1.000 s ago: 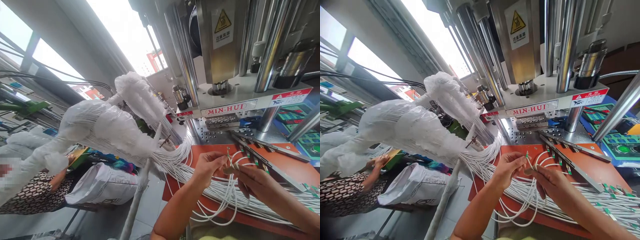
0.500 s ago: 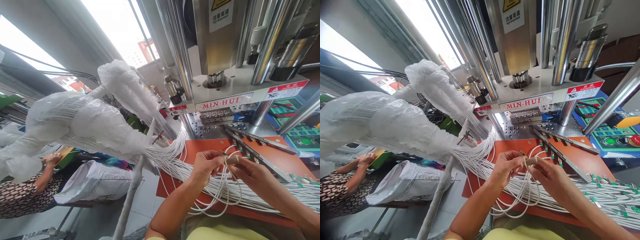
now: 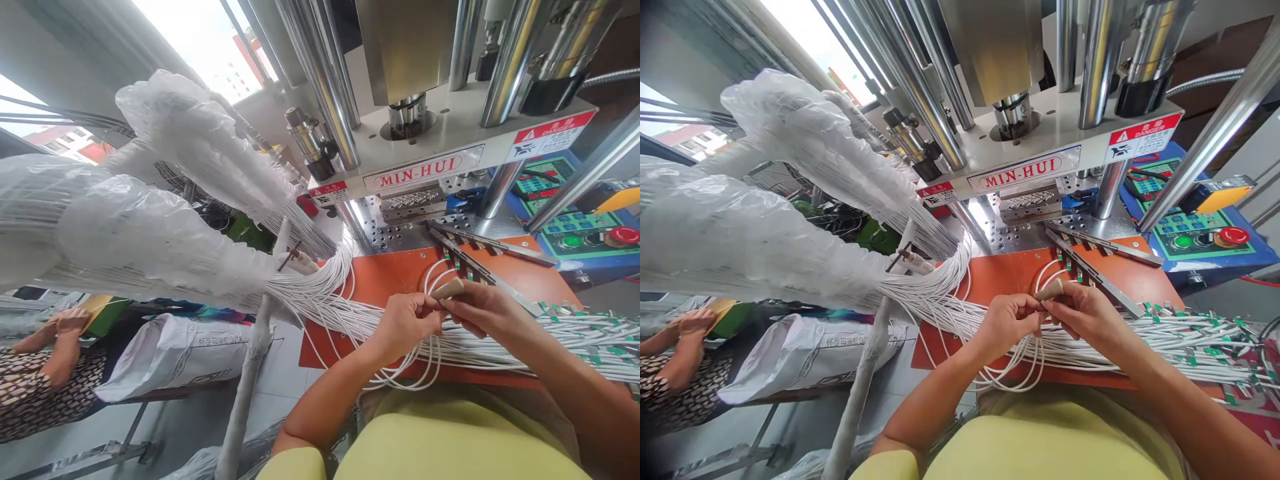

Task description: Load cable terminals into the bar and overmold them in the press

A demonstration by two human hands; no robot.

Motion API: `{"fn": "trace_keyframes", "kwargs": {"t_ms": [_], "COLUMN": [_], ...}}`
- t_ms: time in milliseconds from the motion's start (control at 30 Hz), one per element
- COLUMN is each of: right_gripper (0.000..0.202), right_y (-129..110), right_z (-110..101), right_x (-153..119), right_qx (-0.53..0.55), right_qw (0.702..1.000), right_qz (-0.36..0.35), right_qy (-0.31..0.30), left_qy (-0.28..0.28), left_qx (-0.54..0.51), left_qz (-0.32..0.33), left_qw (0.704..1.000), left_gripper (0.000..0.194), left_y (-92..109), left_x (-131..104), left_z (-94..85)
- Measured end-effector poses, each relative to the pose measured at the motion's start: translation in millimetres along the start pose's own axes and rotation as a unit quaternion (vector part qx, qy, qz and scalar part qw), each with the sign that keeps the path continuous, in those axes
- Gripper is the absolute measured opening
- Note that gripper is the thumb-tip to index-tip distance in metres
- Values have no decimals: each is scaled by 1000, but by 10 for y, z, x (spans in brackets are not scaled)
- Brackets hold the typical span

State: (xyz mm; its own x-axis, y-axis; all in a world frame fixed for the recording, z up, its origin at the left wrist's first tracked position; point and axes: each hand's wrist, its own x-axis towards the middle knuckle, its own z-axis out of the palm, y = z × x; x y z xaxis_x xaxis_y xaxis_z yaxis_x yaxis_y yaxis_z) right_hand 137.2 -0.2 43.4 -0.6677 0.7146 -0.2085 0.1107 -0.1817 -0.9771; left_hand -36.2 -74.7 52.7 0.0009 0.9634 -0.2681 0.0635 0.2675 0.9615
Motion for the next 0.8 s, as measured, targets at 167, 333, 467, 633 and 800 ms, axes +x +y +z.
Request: {"fn": "trace_keyframes", "kwargs": {"t_ms": [167, 333, 467, 633, 800], "right_gripper": [45, 38, 30, 13, 12], "right_y": [34, 87, 96, 139, 176], "right_z": [-45, -16, 74, 186, 207], "right_x": [-46, -93, -126, -203, -256], "right_qx": [38, 58, 33, -58, -137], "right_qw": [998, 998, 998, 994, 978], "right_qz": [32, 14, -41, -85, -128], "right_qy": [-26, -28, -18, 45, 95], "left_qy": [-40, -17, -10, 2, 25], "left_qx": [13, -64, -111, -108, -100], "left_qz": [-27, -44, -35, -34, -11], "left_qw": [999, 997, 993, 994, 995], "left_gripper": [22, 22, 24, 14, 6], "left_y": [-45, -150, -196, -148, -105], "left_x": [-34, -51, -81, -132, -180], "left_z": [64, 119, 126, 119, 150]}}
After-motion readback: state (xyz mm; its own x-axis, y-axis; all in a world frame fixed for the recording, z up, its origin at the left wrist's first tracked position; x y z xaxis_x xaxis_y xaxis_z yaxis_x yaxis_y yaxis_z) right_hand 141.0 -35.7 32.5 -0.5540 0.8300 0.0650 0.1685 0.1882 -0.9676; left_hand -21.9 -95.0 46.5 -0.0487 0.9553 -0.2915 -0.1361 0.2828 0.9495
